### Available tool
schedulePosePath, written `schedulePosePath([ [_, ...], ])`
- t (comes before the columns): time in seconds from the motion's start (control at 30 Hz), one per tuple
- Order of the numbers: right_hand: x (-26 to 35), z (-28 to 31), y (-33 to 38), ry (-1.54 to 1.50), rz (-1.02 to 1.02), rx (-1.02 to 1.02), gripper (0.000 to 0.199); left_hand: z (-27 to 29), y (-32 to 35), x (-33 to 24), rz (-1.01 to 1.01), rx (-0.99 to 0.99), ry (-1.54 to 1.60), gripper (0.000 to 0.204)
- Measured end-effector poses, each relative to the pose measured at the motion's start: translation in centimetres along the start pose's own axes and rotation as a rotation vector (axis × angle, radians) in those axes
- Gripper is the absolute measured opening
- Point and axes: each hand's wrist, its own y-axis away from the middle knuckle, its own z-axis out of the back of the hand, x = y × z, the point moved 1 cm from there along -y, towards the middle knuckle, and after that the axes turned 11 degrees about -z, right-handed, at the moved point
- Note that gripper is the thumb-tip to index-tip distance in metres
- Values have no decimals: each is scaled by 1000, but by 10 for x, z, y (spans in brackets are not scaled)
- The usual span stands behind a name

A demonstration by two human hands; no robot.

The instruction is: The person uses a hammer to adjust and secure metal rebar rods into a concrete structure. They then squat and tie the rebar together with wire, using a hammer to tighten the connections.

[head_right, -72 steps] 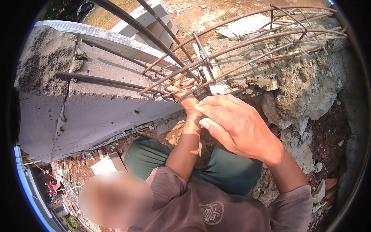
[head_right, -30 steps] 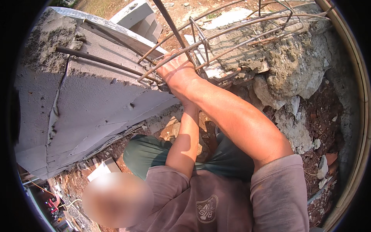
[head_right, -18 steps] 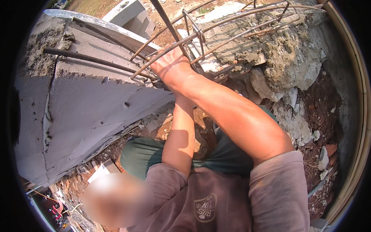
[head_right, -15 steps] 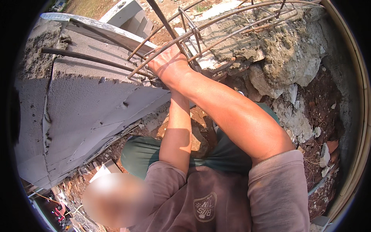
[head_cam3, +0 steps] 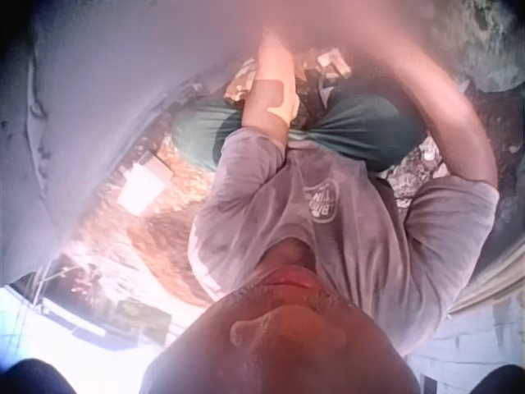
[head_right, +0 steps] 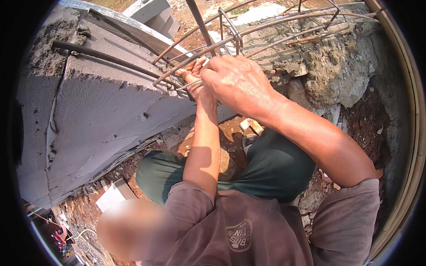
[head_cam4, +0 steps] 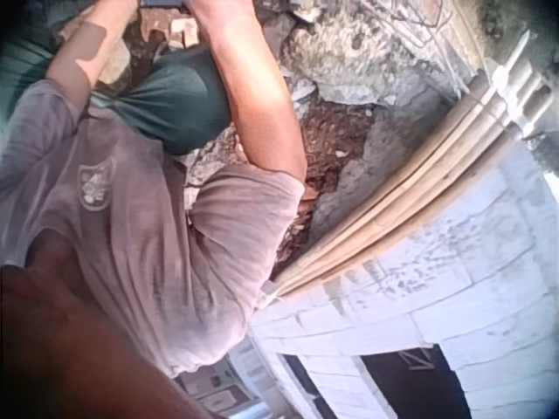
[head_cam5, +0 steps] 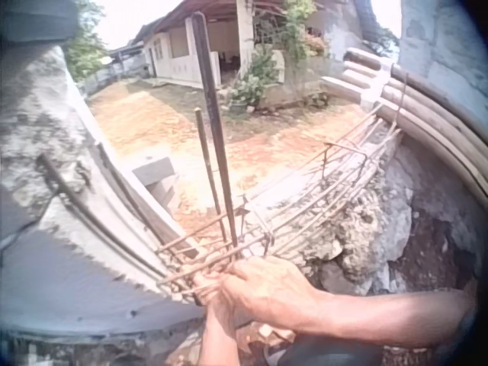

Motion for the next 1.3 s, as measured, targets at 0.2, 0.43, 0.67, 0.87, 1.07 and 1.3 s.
schedulePosePath([
  [0.2,-43,43,24,9,-401,-90,10,-1,-7,1,-66,-274,-259,61],
  [0.43,-70,25,-8,253,-382,-44,17,1,-11,-1,-19,-327,-281,67],
  [0.67,-107,17,-44,333,-282,302,18,-1,-8,3,-28,-336,-297,66],
  [0.87,-114,15,-41,170,-203,259,22,-7,-11,6,-6,-477,-259,63],
  [1.07,-113,15,-42,175,-222,238,25,-23,-10,0,19,-472,-262,66],
  [1.3,-117,9,-36,160,-255,122,16,-3,51,3,5,3,-952,34],
])
